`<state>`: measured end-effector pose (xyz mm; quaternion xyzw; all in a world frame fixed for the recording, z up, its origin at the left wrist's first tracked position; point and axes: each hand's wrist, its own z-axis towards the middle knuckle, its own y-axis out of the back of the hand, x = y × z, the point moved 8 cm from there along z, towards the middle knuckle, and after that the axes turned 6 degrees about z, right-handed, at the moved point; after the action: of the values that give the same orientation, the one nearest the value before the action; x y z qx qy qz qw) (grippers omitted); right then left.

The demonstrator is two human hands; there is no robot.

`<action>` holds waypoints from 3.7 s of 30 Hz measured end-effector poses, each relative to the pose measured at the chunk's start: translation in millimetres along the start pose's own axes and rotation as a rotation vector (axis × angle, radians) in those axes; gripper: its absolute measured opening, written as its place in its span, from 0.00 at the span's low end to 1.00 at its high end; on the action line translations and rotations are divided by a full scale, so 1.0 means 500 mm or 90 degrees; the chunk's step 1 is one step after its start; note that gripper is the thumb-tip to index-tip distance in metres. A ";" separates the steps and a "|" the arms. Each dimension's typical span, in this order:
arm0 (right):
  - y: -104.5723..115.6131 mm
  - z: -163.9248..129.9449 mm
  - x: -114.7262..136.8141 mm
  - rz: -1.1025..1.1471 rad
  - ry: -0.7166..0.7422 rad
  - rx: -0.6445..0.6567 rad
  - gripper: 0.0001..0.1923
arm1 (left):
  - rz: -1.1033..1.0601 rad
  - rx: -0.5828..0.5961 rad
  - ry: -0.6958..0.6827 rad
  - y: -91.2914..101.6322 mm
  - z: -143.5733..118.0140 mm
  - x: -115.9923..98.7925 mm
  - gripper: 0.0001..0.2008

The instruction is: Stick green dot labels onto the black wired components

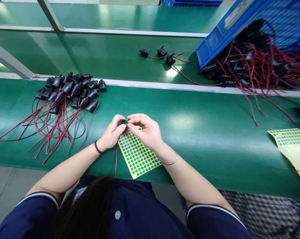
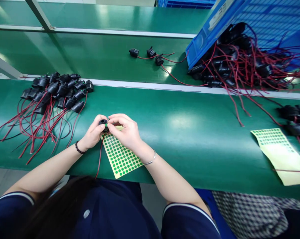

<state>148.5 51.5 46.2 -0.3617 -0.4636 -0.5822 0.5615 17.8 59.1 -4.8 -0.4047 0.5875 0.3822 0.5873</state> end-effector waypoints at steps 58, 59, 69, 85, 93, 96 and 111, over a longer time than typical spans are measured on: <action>0.000 0.000 -0.006 -0.044 0.033 -0.018 0.03 | -0.254 0.012 0.196 -0.040 -0.002 0.019 0.19; 0.000 -0.001 -0.007 -0.037 0.034 -0.019 0.03 | -0.256 0.012 0.198 -0.039 -0.002 0.019 0.19; 0.007 0.000 -0.014 -0.019 0.002 -0.030 0.03 | -0.274 0.032 0.211 -0.043 -0.005 0.019 0.16; 0.008 0.002 -0.034 0.030 -0.049 -0.024 0.03 | -0.278 0.046 0.214 -0.041 -0.005 0.024 0.15; -0.004 -0.004 -0.065 0.168 -0.149 -0.011 0.12 | -0.226 0.058 0.182 -0.035 -0.005 0.018 0.17; -0.011 -0.004 -0.074 0.226 -0.183 0.001 0.14 | -0.124 0.066 0.126 -0.025 -0.005 0.011 0.15; -0.032 -0.014 -0.092 0.357 -0.299 0.027 0.15 | 0.292 -0.023 -0.046 -0.003 -0.008 -0.052 0.15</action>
<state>138.1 58.6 -1.5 -0.5866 -0.4746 -0.2969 0.5853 17.3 55.2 21.2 -0.2570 0.6358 0.5304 0.4984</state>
